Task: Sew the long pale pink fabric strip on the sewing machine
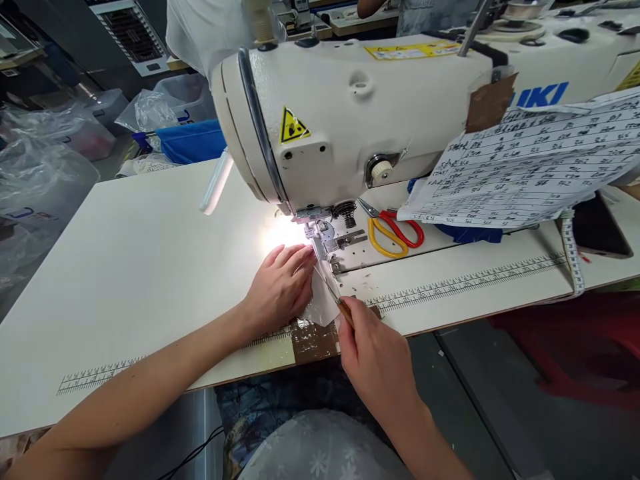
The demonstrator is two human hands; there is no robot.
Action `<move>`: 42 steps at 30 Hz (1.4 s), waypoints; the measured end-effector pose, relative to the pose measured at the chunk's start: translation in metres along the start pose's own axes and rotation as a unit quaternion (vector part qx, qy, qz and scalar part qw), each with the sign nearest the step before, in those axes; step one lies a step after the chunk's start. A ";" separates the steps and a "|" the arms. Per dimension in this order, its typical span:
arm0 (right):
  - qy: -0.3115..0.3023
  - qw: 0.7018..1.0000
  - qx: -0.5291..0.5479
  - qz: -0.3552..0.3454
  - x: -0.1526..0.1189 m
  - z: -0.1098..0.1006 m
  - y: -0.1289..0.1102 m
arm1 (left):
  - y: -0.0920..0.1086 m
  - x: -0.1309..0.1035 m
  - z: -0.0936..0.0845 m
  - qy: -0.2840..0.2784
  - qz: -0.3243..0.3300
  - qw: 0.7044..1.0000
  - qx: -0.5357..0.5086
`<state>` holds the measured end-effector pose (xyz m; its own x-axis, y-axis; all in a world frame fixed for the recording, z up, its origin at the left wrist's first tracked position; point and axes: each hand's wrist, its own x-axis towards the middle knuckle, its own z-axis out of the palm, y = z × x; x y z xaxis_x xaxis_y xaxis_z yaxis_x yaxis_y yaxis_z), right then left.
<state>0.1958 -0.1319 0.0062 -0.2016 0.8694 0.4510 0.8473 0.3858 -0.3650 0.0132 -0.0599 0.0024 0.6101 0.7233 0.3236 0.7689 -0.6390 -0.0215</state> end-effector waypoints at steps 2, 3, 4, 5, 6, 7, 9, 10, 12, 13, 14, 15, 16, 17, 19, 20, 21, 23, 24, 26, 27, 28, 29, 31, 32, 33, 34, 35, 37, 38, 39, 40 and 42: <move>-0.012 1.000 0.004 0.017 -0.002 -0.003 0.005 | 0.002 0.000 -0.001 0.003 -0.004 1.000 0.003; -0.016 1.000 0.006 0.024 -0.003 -0.005 0.008 | 0.003 -0.001 -0.001 0.002 -0.005 1.000 0.004; -0.016 0.999 0.009 0.031 -0.004 -0.006 0.010 | 0.004 -0.001 -0.001 0.001 -0.003 1.000 0.005; -0.014 0.999 0.014 0.038 -0.004 -0.007 0.012 | 0.004 -0.001 -0.002 -0.002 -0.001 1.000 0.007; -0.013 0.999 0.018 0.044 -0.004 -0.008 0.013 | 0.005 -0.002 -0.002 -0.004 0.001 1.000 0.010; -0.011 0.998 0.023 0.050 -0.004 -0.008 0.014 | 0.005 -0.002 -0.002 -0.006 0.005 1.000 0.012; -0.016 0.997 0.033 0.065 -0.004 -0.008 0.016 | 0.004 -0.003 -0.002 -0.009 0.011 1.000 0.013; -0.019 0.997 0.037 0.072 -0.004 -0.008 0.016 | 0.004 -0.003 -0.001 -0.009 0.014 1.000 0.012; -0.025 0.996 0.040 0.081 -0.004 -0.007 0.016 | 0.004 -0.003 -0.001 -0.010 0.016 1.000 0.011; -0.025 0.996 0.041 0.081 -0.004 -0.007 0.016 | 0.004 -0.003 -0.001 -0.010 0.014 1.000 0.013; -0.024 0.996 0.042 0.079 -0.005 -0.007 0.017 | 0.004 -0.003 -0.001 -0.009 0.012 1.000 0.015; -0.020 0.996 0.041 0.077 -0.005 -0.006 0.017 | 0.005 -0.003 -0.001 -0.008 0.010 1.000 0.018; -0.018 0.996 0.038 0.075 -0.005 -0.006 0.017 | 0.005 -0.003 -0.001 -0.007 0.008 1.000 0.020; -0.016 0.997 0.034 0.074 -0.005 -0.006 0.017 | 0.006 -0.003 -0.001 -0.006 0.007 1.000 0.019; -0.020 0.996 0.028 0.076 -0.005 -0.006 0.017 | 0.006 -0.003 -0.001 -0.008 0.006 1.000 0.015; -0.023 0.996 0.028 0.078 -0.005 -0.006 0.017 | 0.007 -0.003 -0.001 -0.010 0.007 1.000 0.013; -0.024 0.996 0.029 0.077 -0.005 -0.006 0.017 | 0.007 -0.003 -0.001 -0.011 0.008 1.000 0.011; -0.022 0.996 0.033 0.076 -0.005 -0.006 0.017 | 0.007 -0.004 -0.001 -0.012 0.010 1.000 0.012; -0.021 0.996 0.032 0.076 -0.005 -0.006 0.017 | 0.006 -0.004 -0.001 -0.012 0.012 1.000 0.013; -0.019 0.997 0.026 0.074 -0.005 -0.006 0.017 | 0.006 -0.004 -0.001 -0.013 0.015 1.000 0.018; -0.017 0.997 0.024 0.072 -0.005 -0.006 0.017 | 0.006 -0.004 -0.002 -0.012 0.016 1.000 0.019; -0.016 0.997 0.023 0.072 -0.005 -0.006 0.017 | 0.006 -0.004 -0.002 -0.011 0.018 1.000 0.020; -0.016 0.997 0.025 0.071 -0.005 -0.006 0.017 | 0.006 -0.004 -0.002 -0.011 0.019 1.000 0.018; -0.024 0.997 0.034 0.072 -0.005 -0.006 0.017 | 0.006 -0.004 -0.002 -0.012 0.017 1.000 0.010; -0.029 0.996 0.037 0.074 -0.005 -0.006 0.017 | 0.007 -0.004 -0.002 -0.013 0.014 1.000 0.005; -0.035 0.996 0.040 0.076 -0.005 -0.007 0.017 | 0.007 -0.004 -0.002 -0.014 0.011 1.000 0.000; -0.038 0.996 0.041 0.076 -0.005 -0.007 0.017 | 0.007 -0.004 -0.002 -0.014 0.009 1.000 -0.004; -0.040 0.995 0.041 0.076 -0.005 -0.007 0.018 | 0.007 -0.004 -0.001 -0.014 0.008 1.000 -0.007; -0.041 0.995 0.042 0.076 -0.006 -0.007 0.018 | 0.007 -0.004 -0.001 -0.013 0.006 1.000 -0.010; -0.040 0.995 0.043 0.078 -0.007 -0.007 0.019 | 0.007 -0.005 -0.001 -0.013 0.007 1.000 -0.010; -0.036 0.995 0.045 0.081 -0.007 -0.007 0.019 | 0.007 -0.005 -0.002 -0.015 0.007 1.000 -0.011; -0.030 0.995 0.047 0.087 -0.008 -0.006 0.019 | 0.007 -0.004 -0.002 -0.018 0.007 1.000 -0.010; -0.024 0.993 0.058 0.101 -0.010 -0.007 0.019 | 0.007 -0.004 -0.004 -0.025 0.008 1.000 -0.004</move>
<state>0.2172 -0.1350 0.0002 -0.0591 0.9450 0.3216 0.8107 0.2335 -0.5370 0.0155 -0.0682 0.0047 0.6319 0.7245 0.2754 0.7569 -0.6533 -0.0181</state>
